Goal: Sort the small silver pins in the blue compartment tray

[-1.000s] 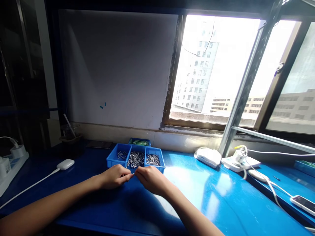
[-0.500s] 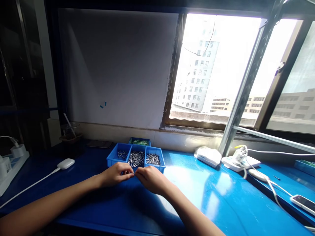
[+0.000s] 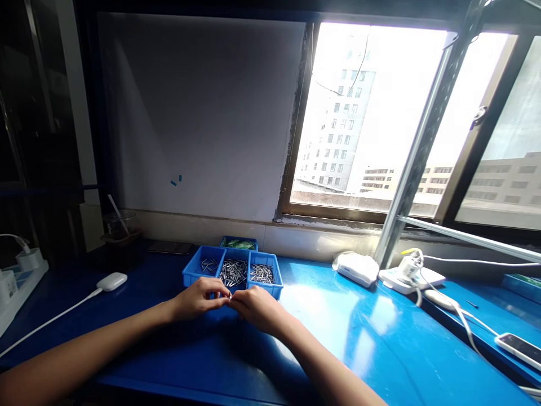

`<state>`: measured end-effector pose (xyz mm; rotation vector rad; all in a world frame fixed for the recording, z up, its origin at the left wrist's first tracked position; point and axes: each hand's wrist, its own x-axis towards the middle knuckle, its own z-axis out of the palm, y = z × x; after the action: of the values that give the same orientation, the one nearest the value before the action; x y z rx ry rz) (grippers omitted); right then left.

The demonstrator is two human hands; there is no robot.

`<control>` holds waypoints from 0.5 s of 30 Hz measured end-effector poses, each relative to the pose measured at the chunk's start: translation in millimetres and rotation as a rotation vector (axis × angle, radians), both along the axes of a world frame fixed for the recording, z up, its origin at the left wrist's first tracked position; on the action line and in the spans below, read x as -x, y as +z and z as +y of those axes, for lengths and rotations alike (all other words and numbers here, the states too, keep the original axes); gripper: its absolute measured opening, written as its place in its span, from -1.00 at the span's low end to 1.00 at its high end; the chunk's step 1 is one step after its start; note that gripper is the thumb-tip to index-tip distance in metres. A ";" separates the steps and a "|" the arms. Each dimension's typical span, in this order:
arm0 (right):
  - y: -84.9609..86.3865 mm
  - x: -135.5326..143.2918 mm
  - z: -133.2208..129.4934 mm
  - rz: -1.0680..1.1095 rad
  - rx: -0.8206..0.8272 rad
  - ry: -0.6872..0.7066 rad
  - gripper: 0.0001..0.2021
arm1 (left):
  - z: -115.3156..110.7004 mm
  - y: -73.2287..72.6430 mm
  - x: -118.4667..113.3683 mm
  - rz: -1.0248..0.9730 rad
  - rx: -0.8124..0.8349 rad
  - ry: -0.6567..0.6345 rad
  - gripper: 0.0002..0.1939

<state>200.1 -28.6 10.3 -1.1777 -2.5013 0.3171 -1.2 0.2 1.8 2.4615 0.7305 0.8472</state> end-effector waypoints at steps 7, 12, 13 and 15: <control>12.1 -3.6 -6.4 -0.015 -0.089 -0.032 -0.79 | -0.6 -4.5 1.6 0.128 0.005 0.044 -0.93; 9.3 -5.3 -4.5 -0.060 -0.124 0.002 -0.75 | 1.5 -4.5 2.8 0.142 0.060 0.066 -0.88; 8.6 -5.9 -3.8 -0.064 -0.128 -0.003 -0.74 | 1.8 -2.9 2.8 0.116 0.073 0.065 -0.88; 8.0 -6.6 -2.8 -0.084 -0.139 -0.002 -0.73 | 2.3 0.4 2.5 0.042 0.102 0.060 -0.87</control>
<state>206.8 -31.4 18.3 -1.1603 -2.5471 0.0930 -3.8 2.6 2.3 2.3840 0.8446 0.7626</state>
